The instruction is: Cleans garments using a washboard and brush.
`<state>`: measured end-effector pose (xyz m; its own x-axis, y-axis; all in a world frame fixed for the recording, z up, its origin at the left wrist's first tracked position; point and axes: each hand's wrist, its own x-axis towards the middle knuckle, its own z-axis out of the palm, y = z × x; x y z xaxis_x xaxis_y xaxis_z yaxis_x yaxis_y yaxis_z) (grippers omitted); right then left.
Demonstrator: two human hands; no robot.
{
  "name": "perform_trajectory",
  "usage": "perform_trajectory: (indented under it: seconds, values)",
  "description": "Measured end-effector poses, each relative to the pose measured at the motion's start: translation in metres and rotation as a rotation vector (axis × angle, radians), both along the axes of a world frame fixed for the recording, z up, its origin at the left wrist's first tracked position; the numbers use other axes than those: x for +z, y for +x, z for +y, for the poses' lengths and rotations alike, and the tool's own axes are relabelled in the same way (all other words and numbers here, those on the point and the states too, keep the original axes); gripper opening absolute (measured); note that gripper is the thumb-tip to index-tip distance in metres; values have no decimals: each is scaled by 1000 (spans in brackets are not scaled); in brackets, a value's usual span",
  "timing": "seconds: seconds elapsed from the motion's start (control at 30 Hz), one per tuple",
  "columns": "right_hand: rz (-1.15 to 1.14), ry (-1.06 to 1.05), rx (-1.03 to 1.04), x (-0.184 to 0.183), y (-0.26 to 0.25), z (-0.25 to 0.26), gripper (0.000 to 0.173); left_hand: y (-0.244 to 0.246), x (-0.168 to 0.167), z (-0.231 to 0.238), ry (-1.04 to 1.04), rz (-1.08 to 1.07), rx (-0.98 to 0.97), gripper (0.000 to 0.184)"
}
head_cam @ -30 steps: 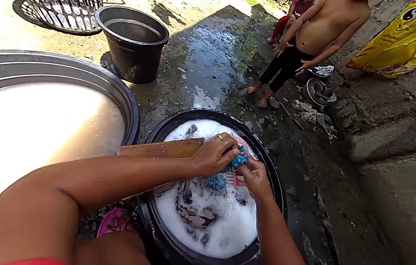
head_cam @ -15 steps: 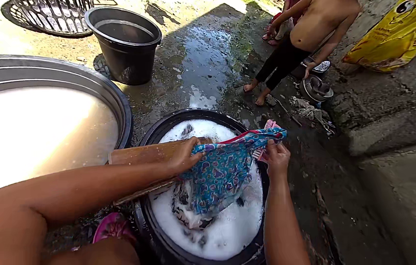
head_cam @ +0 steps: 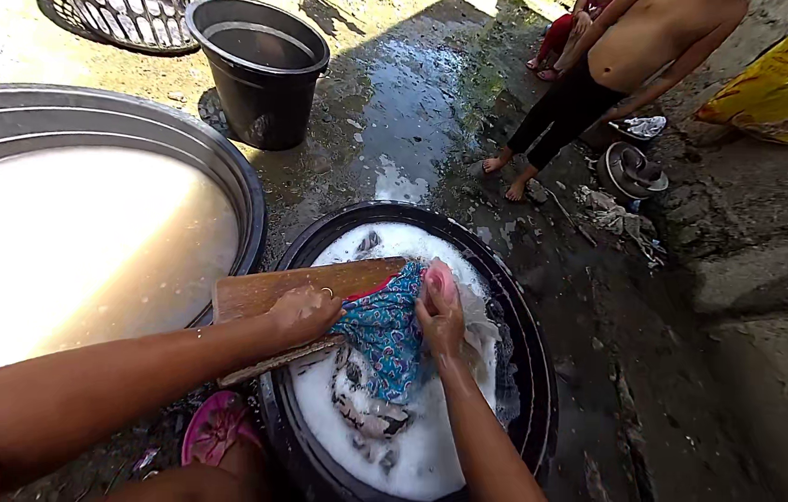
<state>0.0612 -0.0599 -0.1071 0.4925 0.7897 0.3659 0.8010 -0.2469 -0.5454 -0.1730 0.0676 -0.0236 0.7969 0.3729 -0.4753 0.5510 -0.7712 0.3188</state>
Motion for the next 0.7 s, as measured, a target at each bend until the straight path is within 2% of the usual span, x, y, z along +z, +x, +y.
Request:
perform_trajectory:
  seconds: [0.07, 0.13, 0.17, 0.27, 0.3, 0.37, 0.43, 0.47, 0.5, 0.53, 0.57, 0.63, 0.7]
  values:
    - [159, -75, 245, 25, -60, 2, 38, 0, 3, -3, 3, 46, 17, 49]
    - [257, -250, 369, 34, -77, 11, 38, -3, 7, -4, 23, 64, 50, 44]
    - [251, -314, 332, 29, -64, 19, 39, -8, 1, -5, 45, 38, 64, 42]
    - [264, -529, 46, 9, 0, 42, 46, -16, -20, -6, 92, -35, 72, 39]
    - [274, -567, -11, 8, 6, 44, 47, -18, -27, -7, 130, -74, 59, 38]
    - [292, -497, 46, 22, -23, 35, 46, -19, -36, -8, 225, -166, 33, 35]
    - [322, -317, 264, 35, -71, 16, 40, -15, -21, -11, 195, -69, 43, 36]
    - [334, -292, 343, 36, -84, 9, 39, -15, -12, -14, 144, -9, 55, 38]
    - [331, -304, 352, 32, -81, 11, 39, -19, -23, -11, 211, -84, 20, 36]
    - [322, -357, 296, 27, -64, 19, 40, -22, -33, -8, 238, -162, 9, 35]
    - [308, -433, 204, 20, -40, 30, 42, -22, -33, -7, 208, -153, 20, 35]
    - [312, -550, 41, 11, -3, 49, 46, -14, -14, -6, 86, 18, 56, 38]
    - [343, -516, 52, 19, -16, 48, 46, -15, -22, -6, 134, -51, 39, 36]
